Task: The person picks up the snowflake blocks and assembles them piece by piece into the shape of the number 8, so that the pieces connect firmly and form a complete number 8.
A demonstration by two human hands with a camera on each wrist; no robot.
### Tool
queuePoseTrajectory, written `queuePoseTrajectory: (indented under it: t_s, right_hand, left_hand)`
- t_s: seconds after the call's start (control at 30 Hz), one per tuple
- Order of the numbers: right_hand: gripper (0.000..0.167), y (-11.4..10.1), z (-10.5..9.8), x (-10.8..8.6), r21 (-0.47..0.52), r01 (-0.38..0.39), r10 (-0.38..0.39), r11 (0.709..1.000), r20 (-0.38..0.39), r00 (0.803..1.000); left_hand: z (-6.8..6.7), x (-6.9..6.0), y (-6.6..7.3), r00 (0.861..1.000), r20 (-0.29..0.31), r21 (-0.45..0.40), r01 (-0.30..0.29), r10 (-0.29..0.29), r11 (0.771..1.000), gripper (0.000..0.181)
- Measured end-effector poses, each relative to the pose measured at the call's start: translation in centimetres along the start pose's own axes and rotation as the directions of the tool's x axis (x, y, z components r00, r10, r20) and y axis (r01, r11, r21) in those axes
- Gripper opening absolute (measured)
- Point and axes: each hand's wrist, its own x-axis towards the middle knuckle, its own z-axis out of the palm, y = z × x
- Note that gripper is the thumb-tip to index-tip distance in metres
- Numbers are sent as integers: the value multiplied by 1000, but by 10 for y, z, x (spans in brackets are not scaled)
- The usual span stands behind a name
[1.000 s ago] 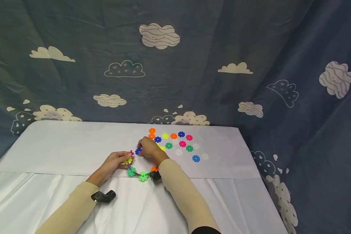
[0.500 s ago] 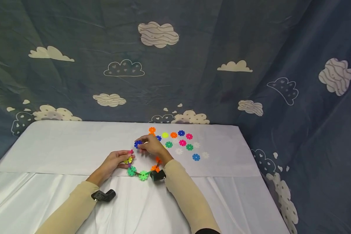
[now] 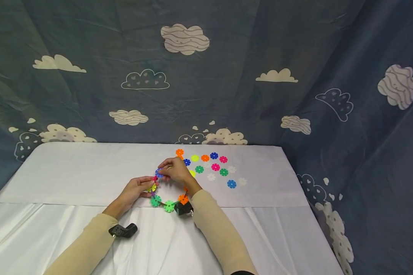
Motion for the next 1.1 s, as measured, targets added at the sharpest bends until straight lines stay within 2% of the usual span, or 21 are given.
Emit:
queuePoseTrajectory:
  t_s: [0.13, 0.27, 0.5, 0.7, 0.83, 0.97, 1.1]
  right_hand:
    - [17, -1, 2, -1, -21, -1, 1, 1000, -9, 1000]
    - [18, -2, 4, -3, -17, -5, 4, 1000, -20, 1000]
    - [17, -2, 11, -4, -1, 1, -1, 1000, -28, 1000]
    - [15, -6, 13, -3, -102, -4, 3, 995, -12, 1000]
    - [15, -6, 12, -3, -167, 5, -8, 986, -16, 1000]
    - [17, -4, 10, -5, -169, 9, -15, 986, -36, 999]
    - [18, -4, 8, -10, -175, 7, -9, 985, -12, 1000]
  left_hand:
    - [0, 0, 0, 1000, 0, -2, -7, 7, 1000, 37]
    - [1, 0, 0, 999, -30, -7, -14, 13, 1000, 35]
    - [3, -2, -4, 994, -46, -24, -103, 102, 994, 33]
    - [5, -3, -7, 986, -101, 13, -130, 131, 991, 31]
    - [5, -2, -6, 991, -67, 31, -115, 117, 993, 33]
    - [5, 0, -4, 998, -42, 37, -52, 54, 998, 38]
    - [4, 2, 0, 997, -76, 52, -8, 12, 999, 35]
